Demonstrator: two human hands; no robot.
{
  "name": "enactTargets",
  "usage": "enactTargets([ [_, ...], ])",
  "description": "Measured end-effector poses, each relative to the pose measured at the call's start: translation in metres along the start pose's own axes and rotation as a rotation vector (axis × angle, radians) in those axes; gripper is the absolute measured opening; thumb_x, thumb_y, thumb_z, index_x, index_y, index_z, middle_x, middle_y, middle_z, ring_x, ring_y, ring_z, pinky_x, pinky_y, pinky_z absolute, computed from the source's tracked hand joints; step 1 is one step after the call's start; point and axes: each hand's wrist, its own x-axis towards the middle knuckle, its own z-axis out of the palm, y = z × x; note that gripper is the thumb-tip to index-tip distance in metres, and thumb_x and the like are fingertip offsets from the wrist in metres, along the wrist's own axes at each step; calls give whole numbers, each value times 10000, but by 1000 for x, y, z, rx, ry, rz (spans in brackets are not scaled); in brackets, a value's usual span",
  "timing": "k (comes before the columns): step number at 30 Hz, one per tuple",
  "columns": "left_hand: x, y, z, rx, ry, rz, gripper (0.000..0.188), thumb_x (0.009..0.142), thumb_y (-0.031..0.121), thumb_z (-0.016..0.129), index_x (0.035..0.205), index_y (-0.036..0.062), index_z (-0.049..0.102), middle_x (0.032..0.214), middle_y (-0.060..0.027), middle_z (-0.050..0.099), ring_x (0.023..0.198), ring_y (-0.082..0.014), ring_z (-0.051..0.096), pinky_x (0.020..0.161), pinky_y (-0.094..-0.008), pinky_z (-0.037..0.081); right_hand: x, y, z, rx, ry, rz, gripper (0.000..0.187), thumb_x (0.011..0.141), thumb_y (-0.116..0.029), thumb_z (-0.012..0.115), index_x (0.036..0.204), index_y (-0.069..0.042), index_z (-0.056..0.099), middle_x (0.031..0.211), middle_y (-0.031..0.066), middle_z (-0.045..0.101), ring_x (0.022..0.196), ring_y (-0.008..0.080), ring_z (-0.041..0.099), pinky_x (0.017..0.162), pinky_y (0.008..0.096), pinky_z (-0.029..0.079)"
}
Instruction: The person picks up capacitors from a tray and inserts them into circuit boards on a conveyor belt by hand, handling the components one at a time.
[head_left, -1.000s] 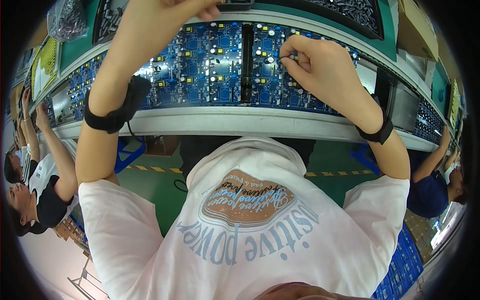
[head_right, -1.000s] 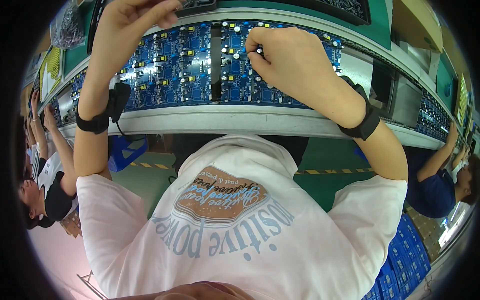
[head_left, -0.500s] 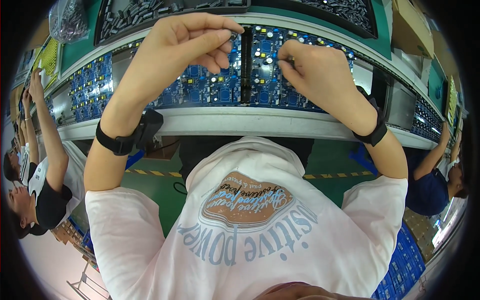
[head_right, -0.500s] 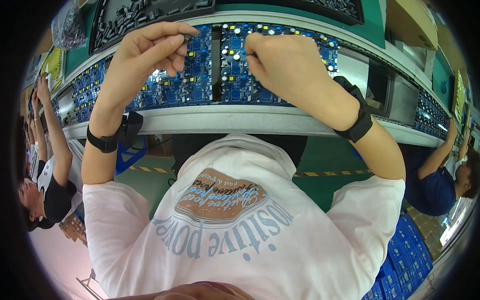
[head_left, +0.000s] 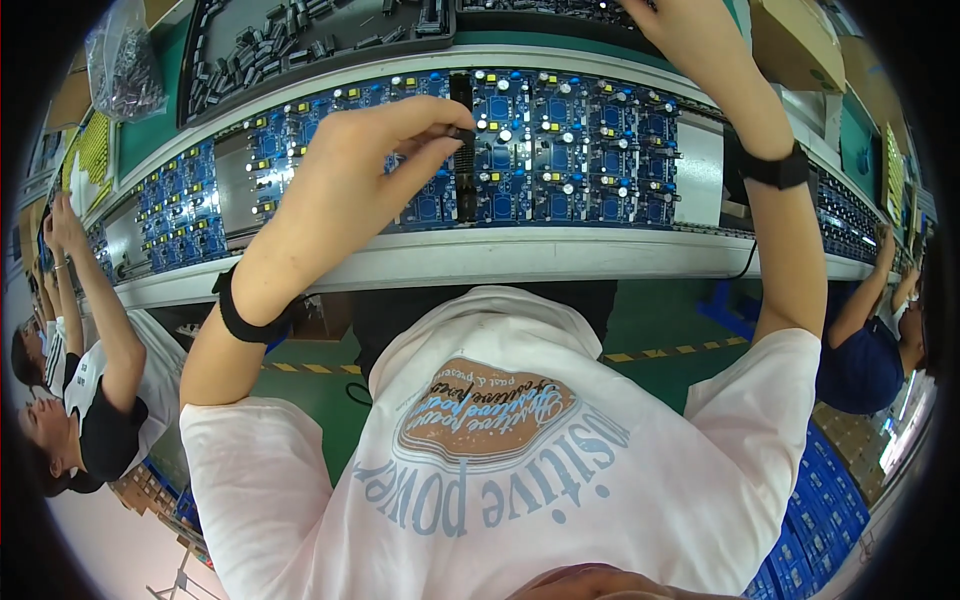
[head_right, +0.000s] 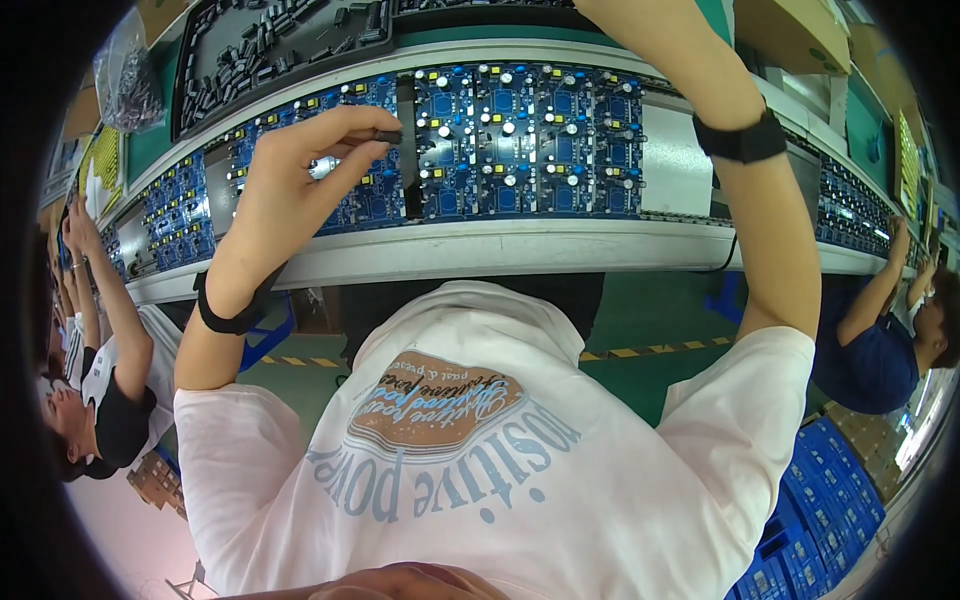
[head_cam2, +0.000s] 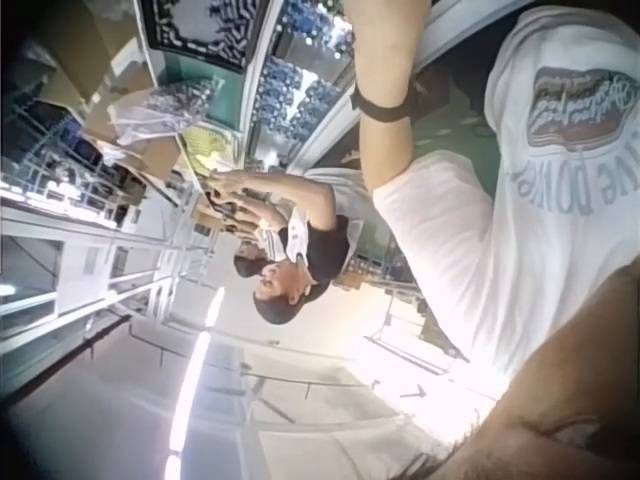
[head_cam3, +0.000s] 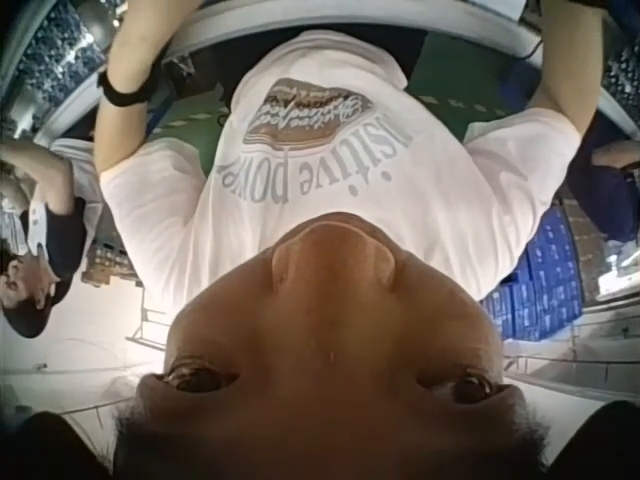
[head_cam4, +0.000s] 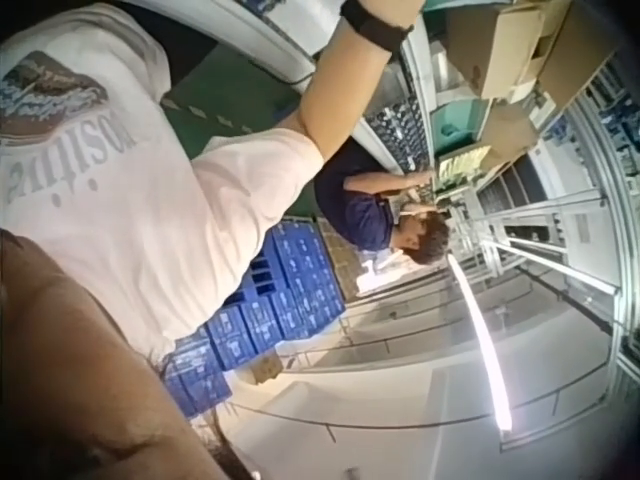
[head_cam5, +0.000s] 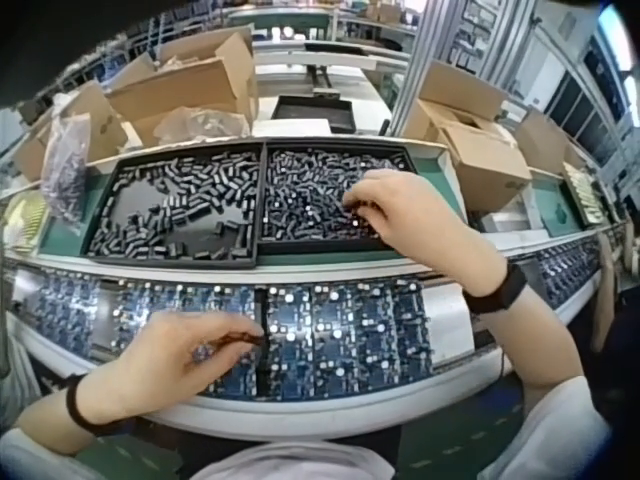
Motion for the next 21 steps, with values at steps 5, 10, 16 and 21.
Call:
enactTargets([
  [5,-1,7,4,144,-31,-3,248,939,-10,690,1186,8,694,1037,-139,754,892,-216,748,803,-304,596,12,-7,3,-890,-395,287,116,839,-67,680,927,3,709,884,174,699,912,369,673,826,438,543],
  [10,4,5,14,318,-85,289,166,881,80,713,1047,73,698,1026,-92,671,959,-290,671,774,-400,572,4,-6,-1,-862,-234,244,112,852,-32,671,952,15,691,838,167,698,808,324,689,741,397,548],
  [16,3,3,29,369,-171,367,161,849,81,717,1005,43,704,1015,-56,667,983,-262,651,794,-390,569,-12,-67,7,-382,-75,633,96,925,-13,697,1010,34,693,830,50,692,751,92,637,689,256,515],
  [21,4,2,28,458,-155,383,185,827,72,719,1009,44,711,1016,-50,671,959,-248,648,787,-372,564,-21,-100,17,-135,-40,833,74,906,-11,692,966,14,726,847,80,718,796,153,681,728,288,541],
])
